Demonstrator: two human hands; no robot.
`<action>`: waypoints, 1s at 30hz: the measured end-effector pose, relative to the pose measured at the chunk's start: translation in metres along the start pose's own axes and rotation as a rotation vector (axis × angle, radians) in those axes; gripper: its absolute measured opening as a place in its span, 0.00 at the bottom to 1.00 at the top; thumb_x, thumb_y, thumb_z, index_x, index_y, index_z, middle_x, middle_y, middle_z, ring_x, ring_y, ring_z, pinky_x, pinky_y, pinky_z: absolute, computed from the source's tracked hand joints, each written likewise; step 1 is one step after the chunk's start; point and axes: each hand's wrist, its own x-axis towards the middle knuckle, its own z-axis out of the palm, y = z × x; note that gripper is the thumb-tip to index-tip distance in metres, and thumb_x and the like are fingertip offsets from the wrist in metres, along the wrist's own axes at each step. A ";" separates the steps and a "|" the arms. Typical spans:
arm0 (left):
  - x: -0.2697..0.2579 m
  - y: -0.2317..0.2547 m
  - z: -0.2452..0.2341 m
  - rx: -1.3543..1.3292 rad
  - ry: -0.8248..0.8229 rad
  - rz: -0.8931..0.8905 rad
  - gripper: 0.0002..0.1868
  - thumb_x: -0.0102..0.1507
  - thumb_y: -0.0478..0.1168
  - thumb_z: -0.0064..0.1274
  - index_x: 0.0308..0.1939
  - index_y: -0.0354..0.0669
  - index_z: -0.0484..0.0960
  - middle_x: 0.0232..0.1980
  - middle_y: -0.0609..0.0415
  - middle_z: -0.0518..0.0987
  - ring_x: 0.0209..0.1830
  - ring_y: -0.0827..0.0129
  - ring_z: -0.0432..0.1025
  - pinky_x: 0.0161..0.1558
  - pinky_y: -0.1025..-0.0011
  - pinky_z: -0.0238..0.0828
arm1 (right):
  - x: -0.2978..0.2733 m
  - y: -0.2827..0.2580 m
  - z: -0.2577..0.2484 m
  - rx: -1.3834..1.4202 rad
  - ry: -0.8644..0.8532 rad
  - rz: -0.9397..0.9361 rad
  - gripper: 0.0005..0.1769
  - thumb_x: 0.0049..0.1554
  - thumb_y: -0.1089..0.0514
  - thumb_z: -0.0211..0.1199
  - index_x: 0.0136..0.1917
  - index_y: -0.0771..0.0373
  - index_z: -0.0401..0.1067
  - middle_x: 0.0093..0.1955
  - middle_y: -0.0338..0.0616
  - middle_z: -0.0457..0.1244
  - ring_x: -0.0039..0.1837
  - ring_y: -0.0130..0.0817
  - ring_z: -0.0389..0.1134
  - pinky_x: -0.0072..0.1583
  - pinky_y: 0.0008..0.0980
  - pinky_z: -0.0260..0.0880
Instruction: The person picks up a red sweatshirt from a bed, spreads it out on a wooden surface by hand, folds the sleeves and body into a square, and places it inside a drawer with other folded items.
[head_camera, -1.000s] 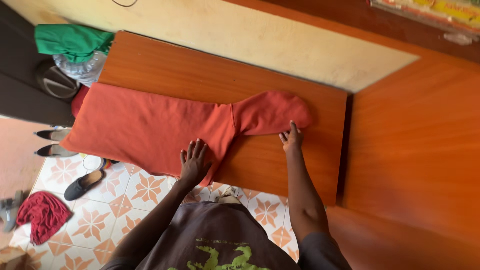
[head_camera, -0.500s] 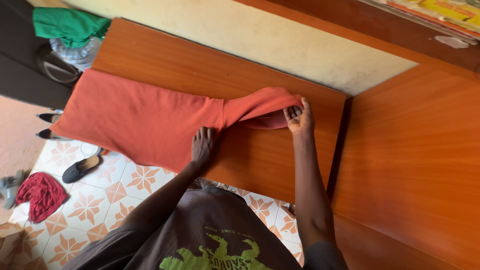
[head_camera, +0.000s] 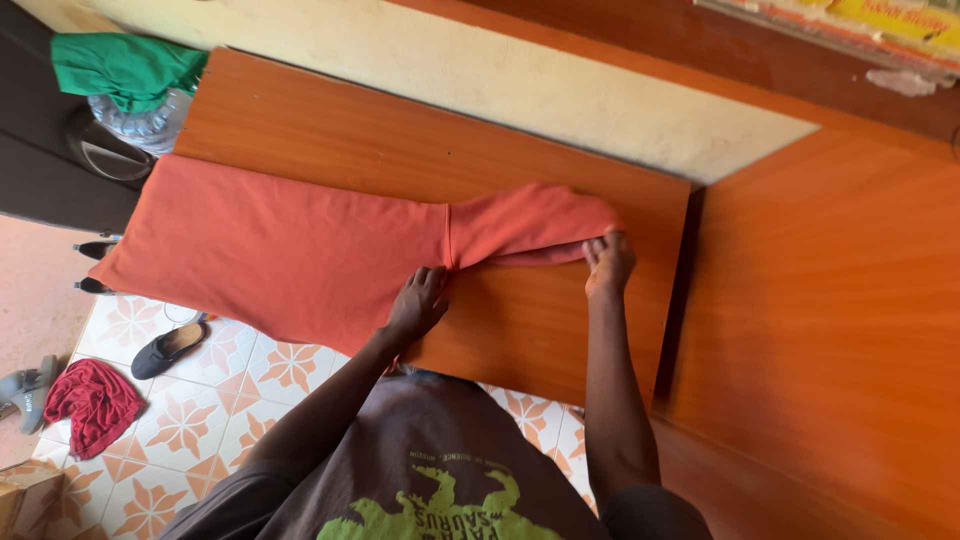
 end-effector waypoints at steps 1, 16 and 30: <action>-0.004 -0.002 0.003 -0.006 -0.018 -0.017 0.28 0.55 0.38 0.58 0.59 0.40 0.70 0.51 0.43 0.73 0.48 0.42 0.71 0.45 0.50 0.72 | 0.008 0.017 -0.016 -0.126 0.077 0.046 0.25 0.60 0.49 0.64 0.66 0.63 0.68 0.58 0.40 0.65 0.56 0.35 0.69 0.60 0.42 0.72; -0.006 -0.002 -0.015 0.187 -0.119 -0.193 0.19 0.65 0.47 0.56 0.59 0.54 0.73 0.58 0.47 0.72 0.60 0.49 0.66 0.60 0.53 0.65 | 0.046 0.034 -0.041 -0.843 0.027 -0.286 0.14 0.61 0.58 0.68 0.51 0.70 0.68 0.48 0.49 0.66 0.49 0.38 0.68 0.54 0.39 0.71; 0.027 -0.055 -0.015 0.451 -0.264 -0.164 0.40 0.66 0.64 0.46 0.78 0.56 0.58 0.84 0.47 0.44 0.82 0.33 0.35 0.61 0.14 0.32 | -0.011 -0.017 -0.076 -0.298 0.295 -0.061 0.09 0.66 0.66 0.50 0.43 0.64 0.68 0.33 0.36 0.58 0.30 0.23 0.55 0.33 0.29 0.58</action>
